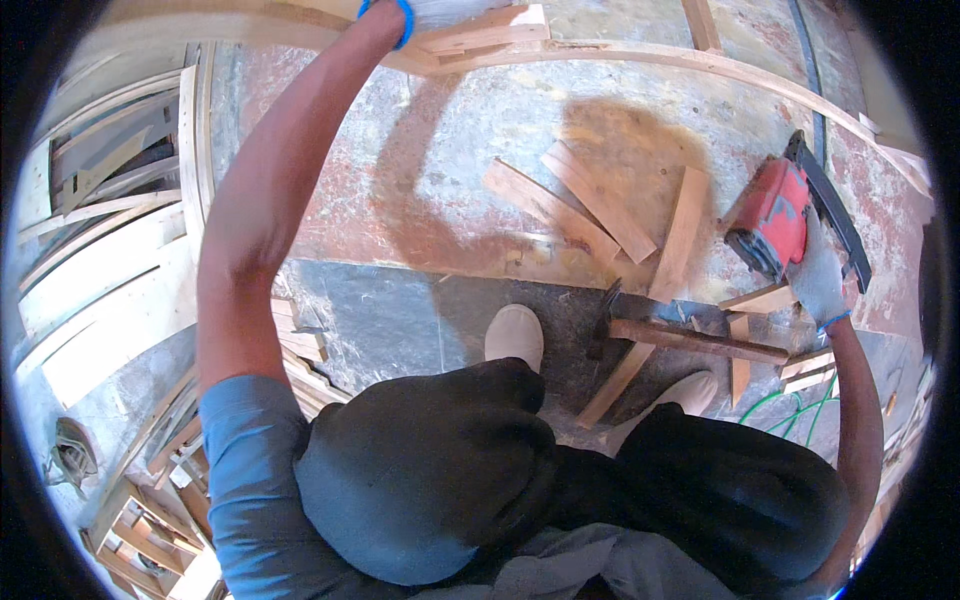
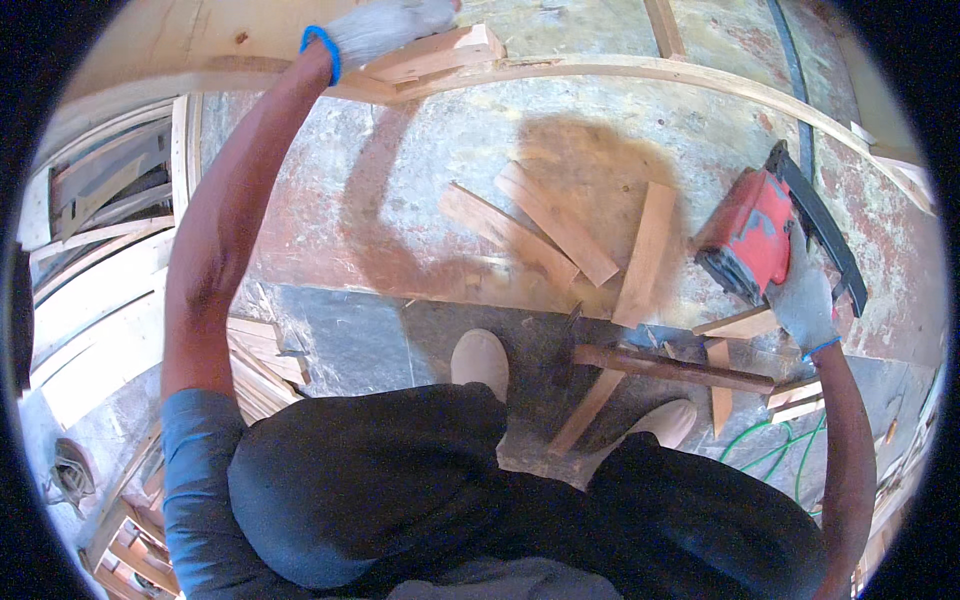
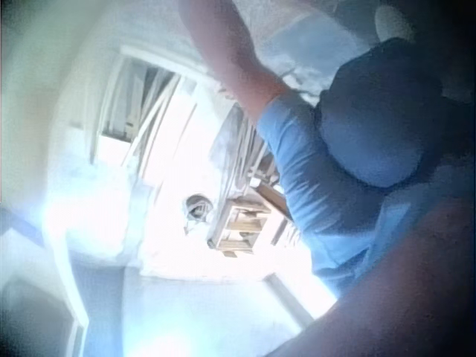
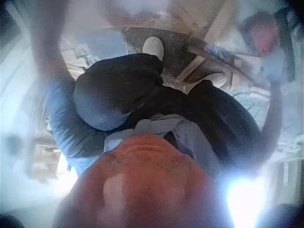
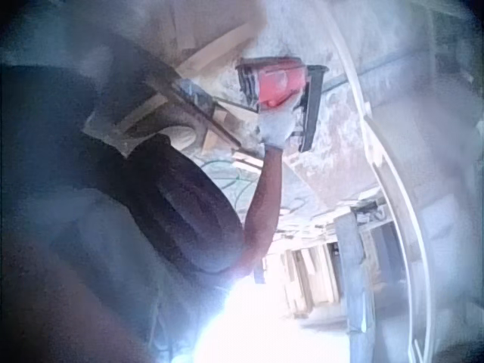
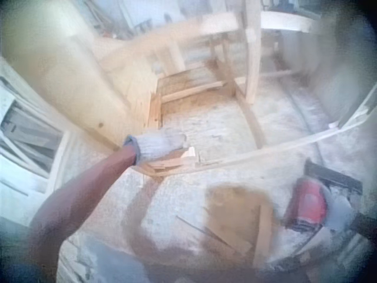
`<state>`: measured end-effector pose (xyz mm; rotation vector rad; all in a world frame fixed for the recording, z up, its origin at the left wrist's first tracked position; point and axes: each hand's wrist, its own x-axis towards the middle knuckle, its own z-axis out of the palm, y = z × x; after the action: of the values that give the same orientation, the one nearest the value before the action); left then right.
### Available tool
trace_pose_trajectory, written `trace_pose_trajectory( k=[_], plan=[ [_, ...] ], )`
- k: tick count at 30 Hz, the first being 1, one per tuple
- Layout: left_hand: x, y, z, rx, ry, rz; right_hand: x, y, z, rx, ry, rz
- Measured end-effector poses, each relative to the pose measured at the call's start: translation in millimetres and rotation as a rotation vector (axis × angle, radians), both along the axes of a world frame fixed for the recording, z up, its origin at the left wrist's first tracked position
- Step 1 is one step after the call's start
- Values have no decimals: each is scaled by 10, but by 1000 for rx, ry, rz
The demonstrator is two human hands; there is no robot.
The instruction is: The person assembles a wooden structure by positioning wooden planks and securing them with a pneumatic nail gun. They repeatedly pick up planks, align them within the frame, and drive nails to fasten the pieces together.
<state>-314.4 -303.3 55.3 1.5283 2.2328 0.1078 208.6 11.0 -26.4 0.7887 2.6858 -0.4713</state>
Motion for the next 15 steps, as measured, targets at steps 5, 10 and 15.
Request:
trace_pose_trajectory(
  k=[5,10,15],
  plan=[
    [-55,8,-104,-38,-15,-81,-481,-506,546,82,-132,66],
    [121,71,122,-152,-13,58,-1040,-1401,1166,-47,-28,400],
    [-85,113,-344,36,-25,49,-1641,-2239,1470,-118,-11,654]
  ],
)
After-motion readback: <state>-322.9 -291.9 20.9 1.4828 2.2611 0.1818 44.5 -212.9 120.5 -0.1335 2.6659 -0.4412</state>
